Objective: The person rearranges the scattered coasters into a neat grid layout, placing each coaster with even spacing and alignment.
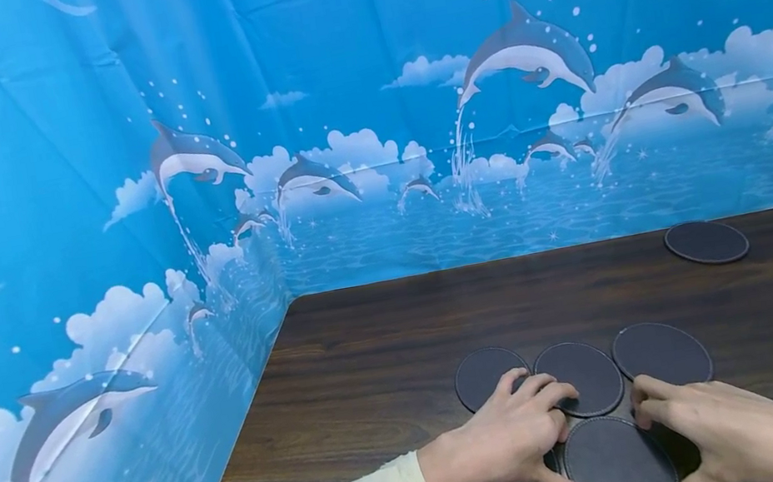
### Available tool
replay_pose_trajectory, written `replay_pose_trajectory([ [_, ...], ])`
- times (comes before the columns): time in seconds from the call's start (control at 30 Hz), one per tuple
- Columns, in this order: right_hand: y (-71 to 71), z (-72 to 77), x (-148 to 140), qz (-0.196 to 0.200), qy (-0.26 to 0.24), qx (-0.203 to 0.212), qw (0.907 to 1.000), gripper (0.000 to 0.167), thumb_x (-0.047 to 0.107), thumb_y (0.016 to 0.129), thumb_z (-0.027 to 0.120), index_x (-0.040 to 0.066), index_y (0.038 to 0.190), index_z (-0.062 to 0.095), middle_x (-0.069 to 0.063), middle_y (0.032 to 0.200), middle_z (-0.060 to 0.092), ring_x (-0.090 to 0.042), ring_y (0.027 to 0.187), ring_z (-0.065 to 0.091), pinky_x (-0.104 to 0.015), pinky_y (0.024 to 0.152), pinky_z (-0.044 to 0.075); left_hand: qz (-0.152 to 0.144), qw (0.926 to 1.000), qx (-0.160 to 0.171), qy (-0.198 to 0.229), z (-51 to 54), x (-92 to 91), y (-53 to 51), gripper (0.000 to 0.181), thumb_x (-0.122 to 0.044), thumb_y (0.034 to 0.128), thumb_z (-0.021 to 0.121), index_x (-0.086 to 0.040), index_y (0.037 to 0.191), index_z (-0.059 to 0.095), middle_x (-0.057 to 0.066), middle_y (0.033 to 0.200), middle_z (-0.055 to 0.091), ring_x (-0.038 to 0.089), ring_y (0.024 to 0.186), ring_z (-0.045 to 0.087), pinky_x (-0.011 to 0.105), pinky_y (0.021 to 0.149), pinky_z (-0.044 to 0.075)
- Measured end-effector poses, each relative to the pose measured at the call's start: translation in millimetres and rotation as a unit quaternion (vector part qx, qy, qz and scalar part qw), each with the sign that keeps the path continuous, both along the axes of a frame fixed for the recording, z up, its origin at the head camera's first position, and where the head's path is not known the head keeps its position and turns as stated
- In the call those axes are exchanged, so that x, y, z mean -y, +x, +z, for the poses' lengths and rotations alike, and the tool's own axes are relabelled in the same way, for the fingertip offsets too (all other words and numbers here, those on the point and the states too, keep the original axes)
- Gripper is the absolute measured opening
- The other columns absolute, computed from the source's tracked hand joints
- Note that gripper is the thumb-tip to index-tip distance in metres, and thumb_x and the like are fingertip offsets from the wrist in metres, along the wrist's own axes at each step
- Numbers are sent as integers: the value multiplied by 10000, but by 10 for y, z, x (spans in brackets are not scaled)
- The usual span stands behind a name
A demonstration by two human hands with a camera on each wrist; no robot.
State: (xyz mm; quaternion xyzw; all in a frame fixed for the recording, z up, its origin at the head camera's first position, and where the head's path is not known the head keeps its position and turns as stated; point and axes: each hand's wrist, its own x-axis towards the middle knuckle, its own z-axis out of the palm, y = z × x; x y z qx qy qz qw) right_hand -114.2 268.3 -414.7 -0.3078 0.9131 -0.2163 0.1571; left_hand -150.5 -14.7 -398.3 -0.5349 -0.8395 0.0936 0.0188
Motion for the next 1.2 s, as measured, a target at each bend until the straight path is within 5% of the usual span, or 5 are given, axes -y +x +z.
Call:
replay_pose_trajectory([
  [0.2, -6, 30, -21, -149, 81, 221, 9996, 758, 680, 692, 811, 121, 1194, 707, -62, 1246, 494, -137, 872, 606, -416, 630, 516, 87, 9999, -4, 92, 64, 11, -43, 509, -850, 767, 594, -357, 885, 650, -99, 1502, 406, 116, 1360, 353, 446, 1138, 266],
  [0.4, -66, 61, -115, -40, 11, -324, 9995, 702, 672, 693, 828, 155, 1158, 729, 35, 1199, 486, -55, 822, 548, -346, 620, 481, 194, 9993, 195, 267, 132, 57, -118, 491, -814, 786, 622, -342, 909, 681, -77, 1526, 396, 130, 1385, 343, 459, 1142, 265],
  [0.77, -193, 216, -439, -379, 224, -1391, 9893, 700, 734, 732, 753, 192, 1173, 706, 68, 1155, 501, -12, 776, 517, -316, 581, 454, 441, 9955, -110, 832, 312, 66, -336, 571, -795, 794, 645, -255, 962, 720, -35, 1511, 431, 145, 1376, 375, 468, 1136, 280],
  [1.03, -318, 266, -632, -775, 474, -1771, 9800, 675, 748, 722, 742, 201, 1117, 713, 102, 1069, 550, -10, 753, 523, -319, 598, 476, 538, 9927, -165, 1070, 418, 3, -519, 524, -754, 822, 660, -245, 934, 708, -32, 1502, 445, 138, 1369, 385, 465, 1132, 277],
  [1.2, -380, 255, -712, -920, 579, -1697, 9795, 690, 758, 716, 730, 194, 1113, 713, 108, 1037, 556, -13, 758, 523, -323, 606, 482, 582, 9917, 96, 1144, 397, -57, -651, 510, -732, 839, 662, -239, 960, 714, -30, 1500, 446, 148, 1357, 405, 457, 1122, 290],
])
